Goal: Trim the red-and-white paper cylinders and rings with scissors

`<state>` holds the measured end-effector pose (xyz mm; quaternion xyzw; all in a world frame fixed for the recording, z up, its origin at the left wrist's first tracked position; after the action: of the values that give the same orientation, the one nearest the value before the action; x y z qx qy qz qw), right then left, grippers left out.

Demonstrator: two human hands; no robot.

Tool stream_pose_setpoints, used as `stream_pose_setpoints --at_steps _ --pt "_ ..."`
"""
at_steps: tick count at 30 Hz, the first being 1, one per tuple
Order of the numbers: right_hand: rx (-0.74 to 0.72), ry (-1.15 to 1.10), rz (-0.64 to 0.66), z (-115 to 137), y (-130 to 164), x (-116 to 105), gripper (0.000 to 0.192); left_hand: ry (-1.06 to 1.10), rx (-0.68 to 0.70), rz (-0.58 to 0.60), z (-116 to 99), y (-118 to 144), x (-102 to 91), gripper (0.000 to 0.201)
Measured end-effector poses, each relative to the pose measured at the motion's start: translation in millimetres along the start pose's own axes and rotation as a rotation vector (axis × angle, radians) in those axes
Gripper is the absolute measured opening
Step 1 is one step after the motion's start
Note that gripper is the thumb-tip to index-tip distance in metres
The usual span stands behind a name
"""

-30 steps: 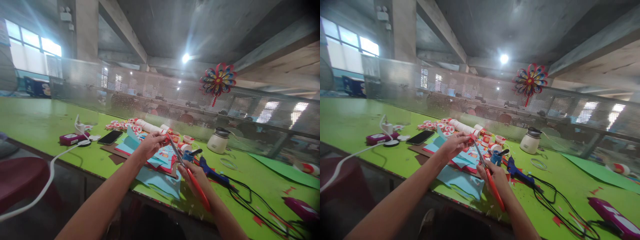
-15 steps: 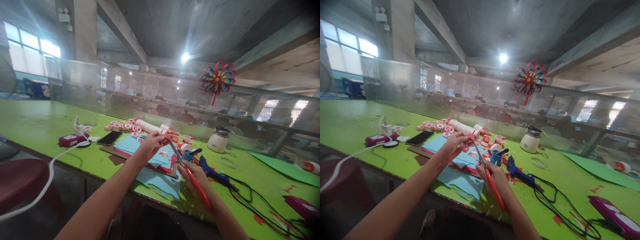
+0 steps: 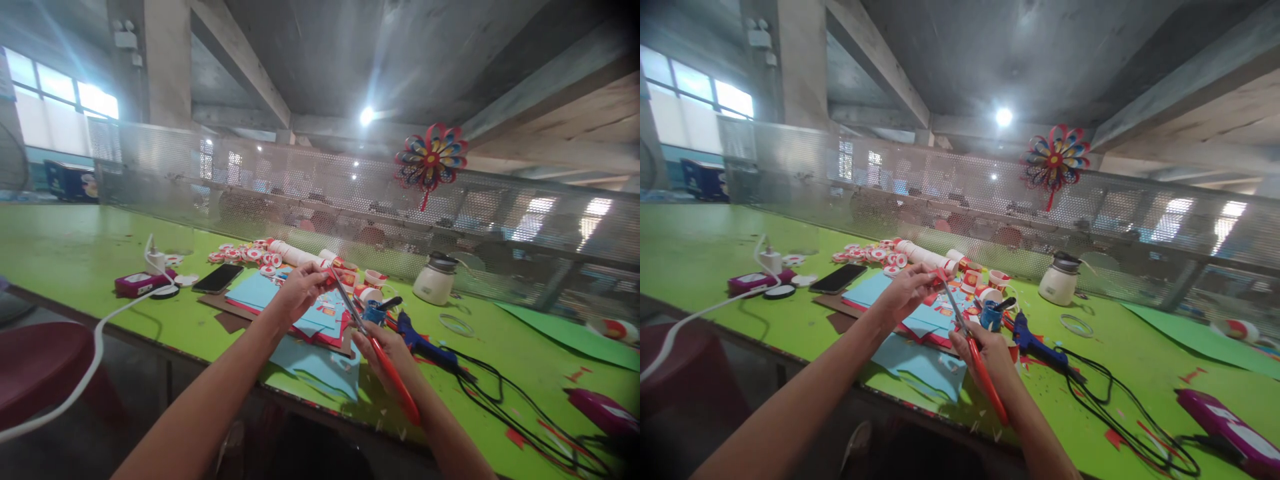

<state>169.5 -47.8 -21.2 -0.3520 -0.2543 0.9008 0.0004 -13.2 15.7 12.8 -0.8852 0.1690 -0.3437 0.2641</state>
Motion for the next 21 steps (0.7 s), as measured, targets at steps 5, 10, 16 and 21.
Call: stream_pose_setpoints --at_steps 5,10,16,21 --pt "-0.001 -0.020 0.019 1.1 0.7 -0.7 0.046 0.015 0.000 0.006 0.9 -1.0 -2.0 0.019" --pt "0.023 -0.016 0.015 4.7 1.8 -1.4 0.046 0.027 0.008 0.017 0.7 -1.6 -1.9 0.018" --pt "0.049 -0.019 0.014 5.4 3.0 -0.2 0.048 0.018 0.003 -0.015 -0.9 -0.6 1.1 0.019" --pt "0.060 -0.001 0.021 4.0 2.9 0.5 0.048 0.025 0.000 -0.008 -1.0 -1.0 0.3 0.019"
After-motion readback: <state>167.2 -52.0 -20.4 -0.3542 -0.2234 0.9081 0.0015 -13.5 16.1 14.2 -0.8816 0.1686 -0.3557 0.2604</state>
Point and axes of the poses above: each hand's wrist, its own y-axis away from the middle knuckle, its own x-axis out of the palm, z = x × y, the point moved 1 cm from there along -y, towards the middle knuckle, and after that the axes turned 8 degrees about x, right-handed, at the moved point
